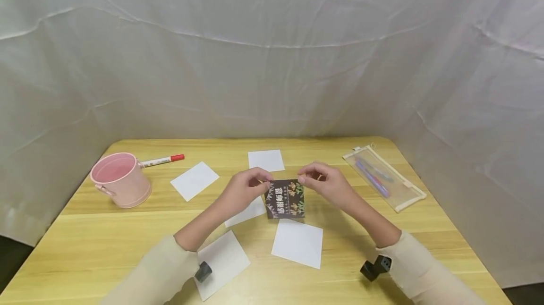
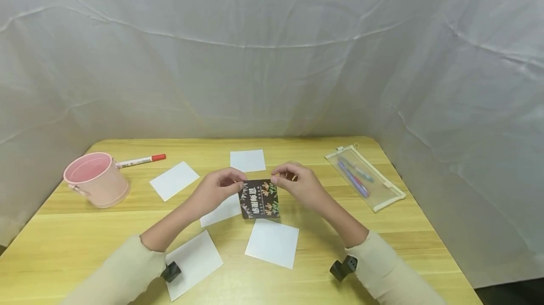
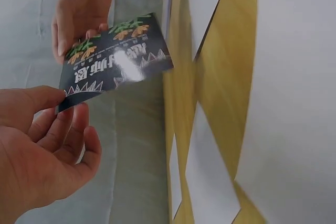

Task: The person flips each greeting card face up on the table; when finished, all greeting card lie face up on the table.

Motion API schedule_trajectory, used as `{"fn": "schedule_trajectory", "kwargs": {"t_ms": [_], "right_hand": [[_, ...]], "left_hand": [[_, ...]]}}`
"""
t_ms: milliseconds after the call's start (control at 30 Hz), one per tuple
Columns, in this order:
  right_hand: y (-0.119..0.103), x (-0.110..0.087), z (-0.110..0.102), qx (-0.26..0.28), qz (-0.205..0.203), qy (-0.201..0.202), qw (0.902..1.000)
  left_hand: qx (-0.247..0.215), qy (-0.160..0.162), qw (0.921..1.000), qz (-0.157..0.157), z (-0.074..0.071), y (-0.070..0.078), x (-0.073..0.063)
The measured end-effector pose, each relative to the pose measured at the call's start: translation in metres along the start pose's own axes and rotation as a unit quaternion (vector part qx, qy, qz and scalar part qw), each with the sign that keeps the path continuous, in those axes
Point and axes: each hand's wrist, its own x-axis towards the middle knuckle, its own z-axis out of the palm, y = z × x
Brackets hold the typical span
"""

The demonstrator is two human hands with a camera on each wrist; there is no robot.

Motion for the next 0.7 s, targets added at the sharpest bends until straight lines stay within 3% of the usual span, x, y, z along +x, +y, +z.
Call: {"fn": "schedule_trajectory", "kwargs": {"t_ms": [300, 600, 700], "right_hand": [[-0.005, 0.001, -0.004, -0.012, -0.033, -0.004, 0.9994], [-0.010, 0.008, 0.007, -0.032, -0.110, -0.076, 0.9906], [-0.008, 0.009, 0.011, -0.031, -0.131, -0.093, 0.9865]], "left_hand": [[-0.041, 0.000, 0.9992, -0.007, -0.015, 0.000, 0.008], [0.004, -0.109, 0.9938, 0.022, -0.015, 0.011, 0.020], [0.009, -0.129, 0.9913, 0.026, -0.012, 0.013, 0.023]]}}
